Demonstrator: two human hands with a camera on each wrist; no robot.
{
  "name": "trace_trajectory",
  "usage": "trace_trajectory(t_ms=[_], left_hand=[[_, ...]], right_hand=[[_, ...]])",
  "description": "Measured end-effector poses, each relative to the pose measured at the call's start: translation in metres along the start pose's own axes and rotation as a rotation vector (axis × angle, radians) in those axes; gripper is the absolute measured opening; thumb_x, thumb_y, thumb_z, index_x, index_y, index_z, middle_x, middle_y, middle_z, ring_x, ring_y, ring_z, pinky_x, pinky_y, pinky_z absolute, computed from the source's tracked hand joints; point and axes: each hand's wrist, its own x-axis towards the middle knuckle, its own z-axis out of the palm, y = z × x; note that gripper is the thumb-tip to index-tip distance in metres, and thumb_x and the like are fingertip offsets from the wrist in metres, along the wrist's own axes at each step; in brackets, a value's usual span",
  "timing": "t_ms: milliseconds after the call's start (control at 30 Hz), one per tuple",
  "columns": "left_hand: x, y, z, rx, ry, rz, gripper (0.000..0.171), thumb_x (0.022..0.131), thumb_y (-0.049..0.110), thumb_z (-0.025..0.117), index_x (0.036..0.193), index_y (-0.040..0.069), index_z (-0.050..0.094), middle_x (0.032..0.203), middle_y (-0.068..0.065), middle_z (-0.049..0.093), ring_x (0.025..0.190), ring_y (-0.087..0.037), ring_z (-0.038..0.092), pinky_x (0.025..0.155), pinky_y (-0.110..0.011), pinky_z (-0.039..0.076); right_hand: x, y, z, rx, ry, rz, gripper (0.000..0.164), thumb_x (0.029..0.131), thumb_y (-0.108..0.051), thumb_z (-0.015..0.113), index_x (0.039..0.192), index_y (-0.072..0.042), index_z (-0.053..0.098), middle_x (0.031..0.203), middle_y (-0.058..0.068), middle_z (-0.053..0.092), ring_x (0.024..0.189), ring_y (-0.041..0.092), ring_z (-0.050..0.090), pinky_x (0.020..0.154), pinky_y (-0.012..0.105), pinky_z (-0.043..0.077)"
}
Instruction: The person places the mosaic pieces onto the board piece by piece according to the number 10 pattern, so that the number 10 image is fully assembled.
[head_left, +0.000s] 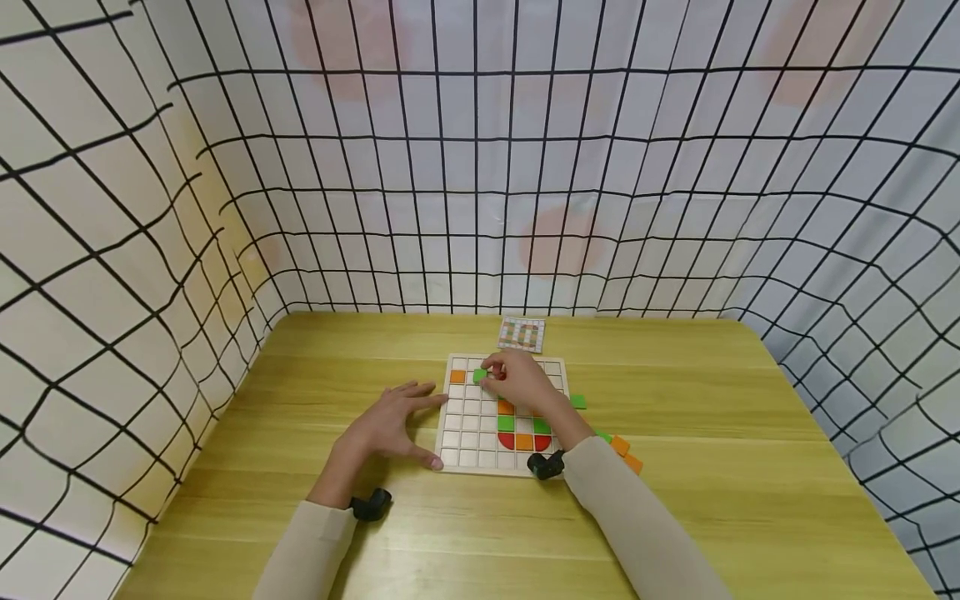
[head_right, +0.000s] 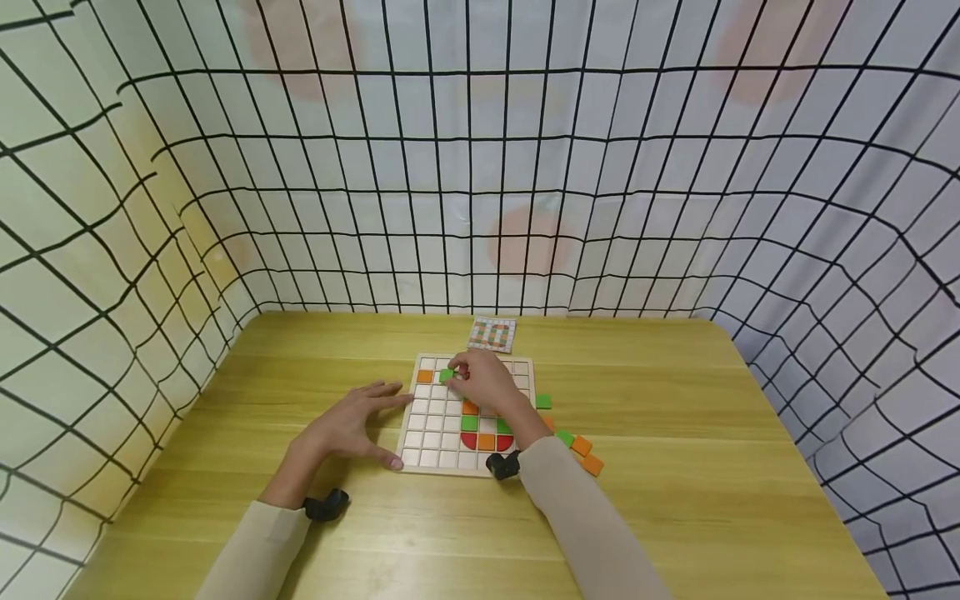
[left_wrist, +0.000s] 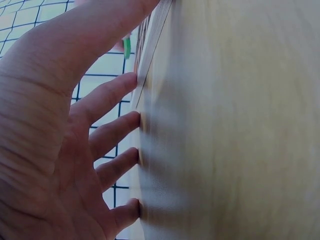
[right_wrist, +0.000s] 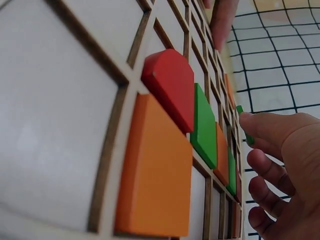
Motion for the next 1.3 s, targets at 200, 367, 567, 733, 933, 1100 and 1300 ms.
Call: trace_trajectory(t_ms=[200,367,567,733,933,1100,1300], left_hand=[[0.000,0.002,-0.001,-0.004,0.000,0.000,0.109,0.061,0.076,0.085,0.154,0.031,0.050,0.167,-0.008,0.035,0.156,-0.042,0.026,0.122,-0.073,0.018],[0.000,0.003,0.000,-0.003,0.006,-0.004,0.109,0.061,0.076,0.085,0.154,0.031,0.050,0.167,-0.008,0.036,0.156,-0.042,0.026,0.122,-0.072,0.019],[0.000,0.003,0.000,-0.007,0.004,-0.001,0.109,0.061,0.076,0.086,0.154,0.031,0.050,0.167,-0.008,0.036,0.156,-0.043,0.026,0.122,-0.073,0.018],[0.001,0.003,0.000,-0.003,0.007,-0.001,0.109,0.061,0.076,0.086,0.154,0.031,0.050,0.167,-0.008,0.036,0.156,-0.043,0.027,0.122,-0.074,0.018],[0.000,0.003,0.000,-0.001,-0.005,-0.010,0.109,0.061,0.076,0.086,0.154,0.031,0.050,0.167,-0.008,0.035,0.156,-0.042,0.026,0.122,-0.073,0.017],[0.000,0.002,0.000,-0.007,-0.002,-0.014,0.110,0.061,0.076,0.086,0.154,0.031,0.049,0.167,-0.008,0.035,0.156,-0.042,0.025,0.123,-0.072,0.017],[0.000,0.002,0.000,-0.011,0.003,-0.018,0.110,0.060,0.075,0.086,0.154,0.031,0.050,0.168,-0.007,0.035,0.156,-0.042,0.026,0.123,-0.072,0.017]], right_hand=[[0.004,0.001,0.005,-0.023,-0.018,0.004,0.027,0.095,-0.028,0.076,0.118,-0.014,0.076,0.086,-0.001,0.061,0.072,0.014,0.051,0.063,0.028,0.042],[0.006,-0.002,0.008,-0.059,-0.027,0.028,0.030,0.095,-0.034,0.075,0.120,-0.019,0.077,0.085,-0.002,0.061,0.065,0.014,0.048,0.058,0.028,0.039],[0.007,-0.002,0.009,-0.093,-0.014,0.039,0.029,0.094,-0.034,0.076,0.121,-0.021,0.078,0.084,-0.003,0.061,0.067,0.014,0.049,0.058,0.028,0.039],[0.006,-0.003,0.009,-0.080,-0.004,0.033,0.030,0.094,-0.034,0.076,0.121,-0.020,0.077,0.086,-0.003,0.062,0.067,0.014,0.049,0.058,0.028,0.039],[0.001,-0.002,0.007,-0.022,0.007,0.023,0.032,0.094,-0.032,0.076,0.123,-0.017,0.076,0.088,-0.002,0.062,0.069,0.015,0.050,0.059,0.028,0.040],[-0.006,0.001,0.000,0.004,0.025,0.017,0.030,0.096,-0.030,0.074,0.122,-0.016,0.076,0.091,-0.002,0.063,0.081,0.016,0.055,0.067,0.029,0.046],[-0.019,0.010,-0.019,-0.031,0.062,-0.005,0.031,0.095,-0.028,0.076,0.122,-0.013,0.076,0.091,-0.001,0.065,0.082,0.018,0.055,0.066,0.031,0.047]])
